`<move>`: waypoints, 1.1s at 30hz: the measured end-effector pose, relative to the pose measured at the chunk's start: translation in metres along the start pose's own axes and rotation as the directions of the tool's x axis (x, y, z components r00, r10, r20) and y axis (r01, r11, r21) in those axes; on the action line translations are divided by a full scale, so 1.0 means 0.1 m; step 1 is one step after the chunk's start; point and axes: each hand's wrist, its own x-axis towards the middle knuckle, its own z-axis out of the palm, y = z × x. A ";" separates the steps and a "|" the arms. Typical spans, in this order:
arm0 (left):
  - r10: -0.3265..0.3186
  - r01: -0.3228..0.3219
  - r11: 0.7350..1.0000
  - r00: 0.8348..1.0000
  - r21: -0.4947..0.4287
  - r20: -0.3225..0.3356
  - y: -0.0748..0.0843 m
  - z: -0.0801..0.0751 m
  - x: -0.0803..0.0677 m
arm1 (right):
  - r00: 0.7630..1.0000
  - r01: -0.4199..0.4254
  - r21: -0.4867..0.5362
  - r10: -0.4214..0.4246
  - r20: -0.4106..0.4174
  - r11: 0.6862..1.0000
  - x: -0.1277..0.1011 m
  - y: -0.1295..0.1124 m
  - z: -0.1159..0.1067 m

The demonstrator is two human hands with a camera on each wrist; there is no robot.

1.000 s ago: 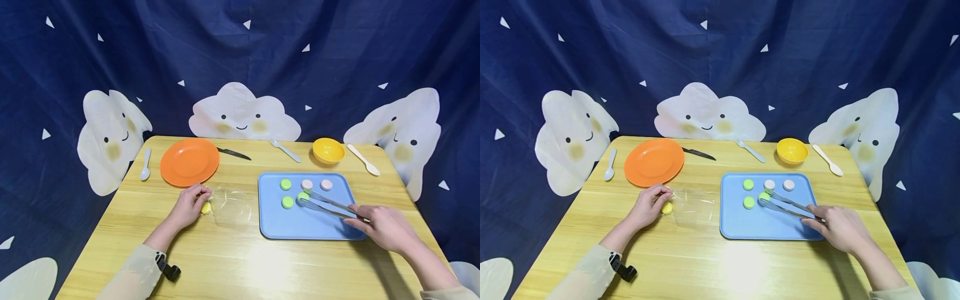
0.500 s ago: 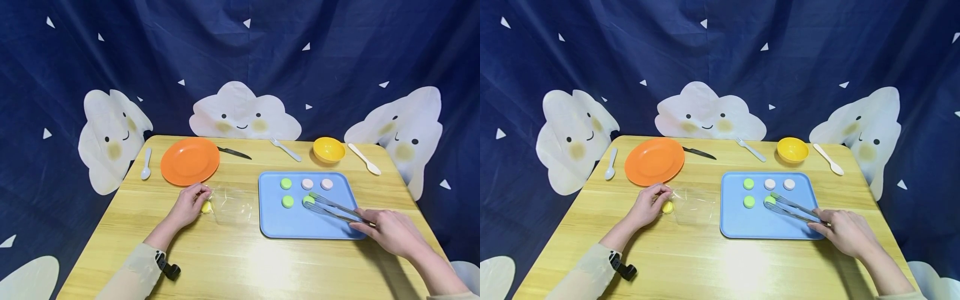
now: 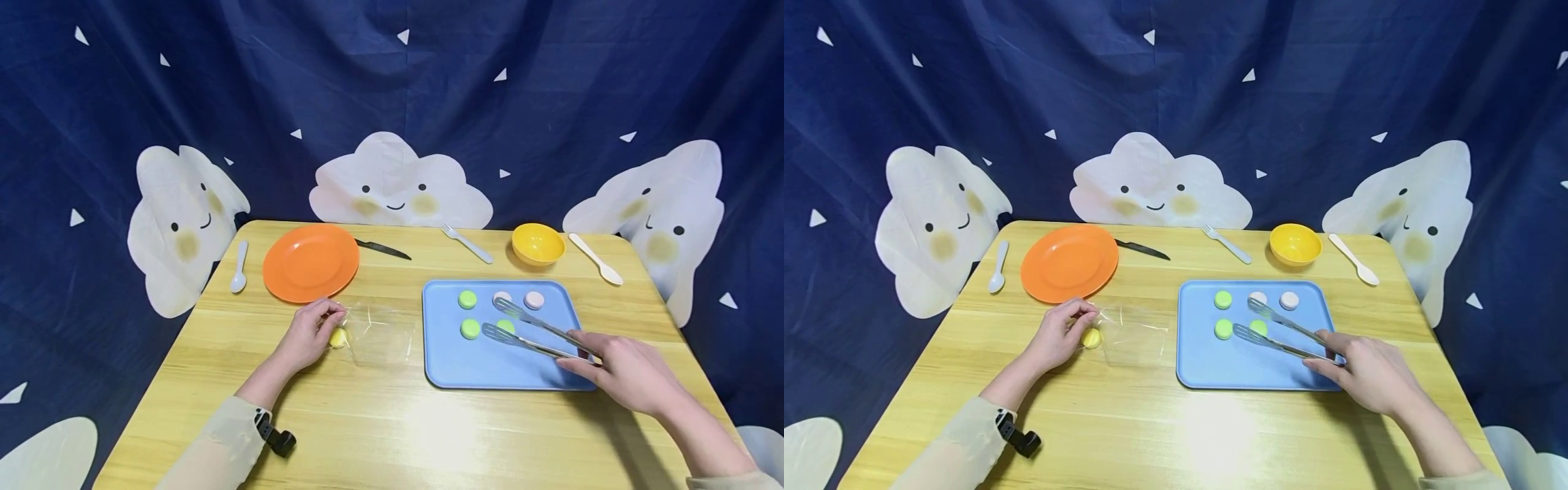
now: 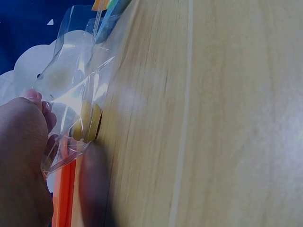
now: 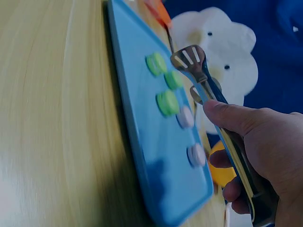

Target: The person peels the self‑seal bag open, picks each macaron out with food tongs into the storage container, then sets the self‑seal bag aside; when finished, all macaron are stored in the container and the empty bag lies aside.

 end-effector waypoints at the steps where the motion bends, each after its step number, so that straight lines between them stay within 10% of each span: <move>1: -0.004 0.004 1.000 1.000 -0.001 0.002 0.00 0.00 0.00 | 1.000 0.017 0.003 -0.016 -0.010 1.000 0.03 -0.04 0.01; 17: 0.038 -0.038 0.999 0.999 0.004 -0.011 -0.04 0.00 -0.02 | 0.967 0.255 0.077 -0.253 -0.040 0.964 0.54 -0.71 0.38; 33: 0.029 -0.029 1.000 0.999 0.000 -0.013 -0.02 0.02 0.01 | 0.951 0.307 0.090 -0.309 0.007 0.948 0.96 -1.21 0.79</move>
